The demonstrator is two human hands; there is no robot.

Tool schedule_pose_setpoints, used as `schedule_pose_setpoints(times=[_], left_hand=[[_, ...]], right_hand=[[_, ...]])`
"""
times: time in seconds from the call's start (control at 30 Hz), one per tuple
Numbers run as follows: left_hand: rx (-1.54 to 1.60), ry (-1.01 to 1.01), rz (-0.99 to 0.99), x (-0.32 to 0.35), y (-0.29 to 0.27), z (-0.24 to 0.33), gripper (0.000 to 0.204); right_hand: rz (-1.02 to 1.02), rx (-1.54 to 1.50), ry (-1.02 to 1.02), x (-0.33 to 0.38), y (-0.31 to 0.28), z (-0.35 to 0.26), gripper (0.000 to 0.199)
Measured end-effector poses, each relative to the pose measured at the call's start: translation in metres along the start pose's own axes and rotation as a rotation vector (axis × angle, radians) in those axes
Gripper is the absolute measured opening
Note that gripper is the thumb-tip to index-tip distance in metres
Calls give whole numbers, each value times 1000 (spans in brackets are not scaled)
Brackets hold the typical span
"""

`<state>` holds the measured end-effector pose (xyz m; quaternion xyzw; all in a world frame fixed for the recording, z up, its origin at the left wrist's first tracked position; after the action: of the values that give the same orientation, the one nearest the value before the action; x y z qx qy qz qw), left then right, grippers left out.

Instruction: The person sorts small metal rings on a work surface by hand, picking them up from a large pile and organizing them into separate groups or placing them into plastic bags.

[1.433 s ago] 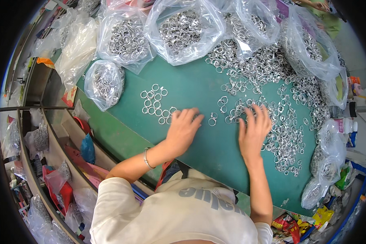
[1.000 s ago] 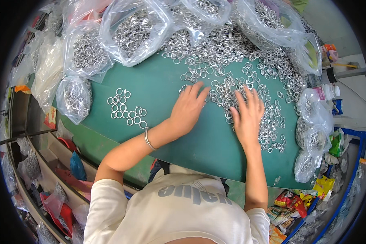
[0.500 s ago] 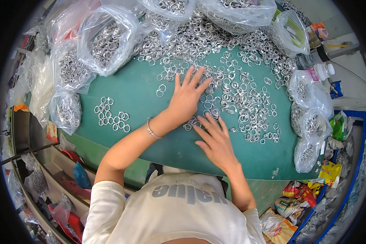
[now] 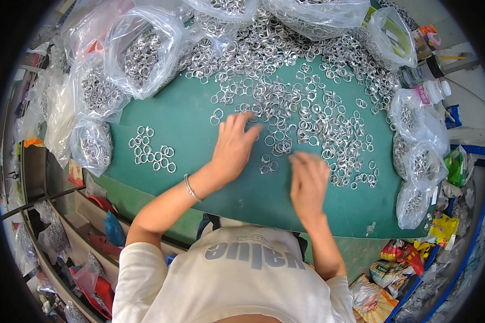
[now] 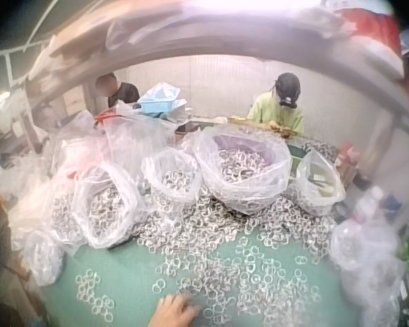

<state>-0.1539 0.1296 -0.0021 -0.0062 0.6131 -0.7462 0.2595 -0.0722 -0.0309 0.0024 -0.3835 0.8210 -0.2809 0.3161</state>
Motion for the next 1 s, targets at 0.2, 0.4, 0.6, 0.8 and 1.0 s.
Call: schedule_pose_setpoints(times=[0.2,0.4,0.6,0.8,1.0], left_hand=[[124,400,-152,22,11,56,32],[-61,154,9,-2,10,9,31],[89,86,70,8,-19,14,28],[77,185,-67,2,18,41,27],[238,46,47,5,9,15,29]], right_hand=[[6,410,84,-14,-11,23,24],[-125,297,72,12,-7,-3,22],[-112,261,30,8,-26,7,20],[-160,175,30,21,-15,-5,16],[-173,244,102,32,-22,-13,12]])
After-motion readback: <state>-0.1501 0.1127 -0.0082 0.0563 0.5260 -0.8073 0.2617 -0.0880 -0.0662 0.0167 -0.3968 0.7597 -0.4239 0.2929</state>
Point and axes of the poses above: each hand's wrist, its own x-axis away from the middle knuckle, its own y-axis out of the palm, z = x × y, the point moved 6 cm from there along -x, towards the middle knuckle, and after that the axes turned 12 degrees about -x, right-handed, at the moved point
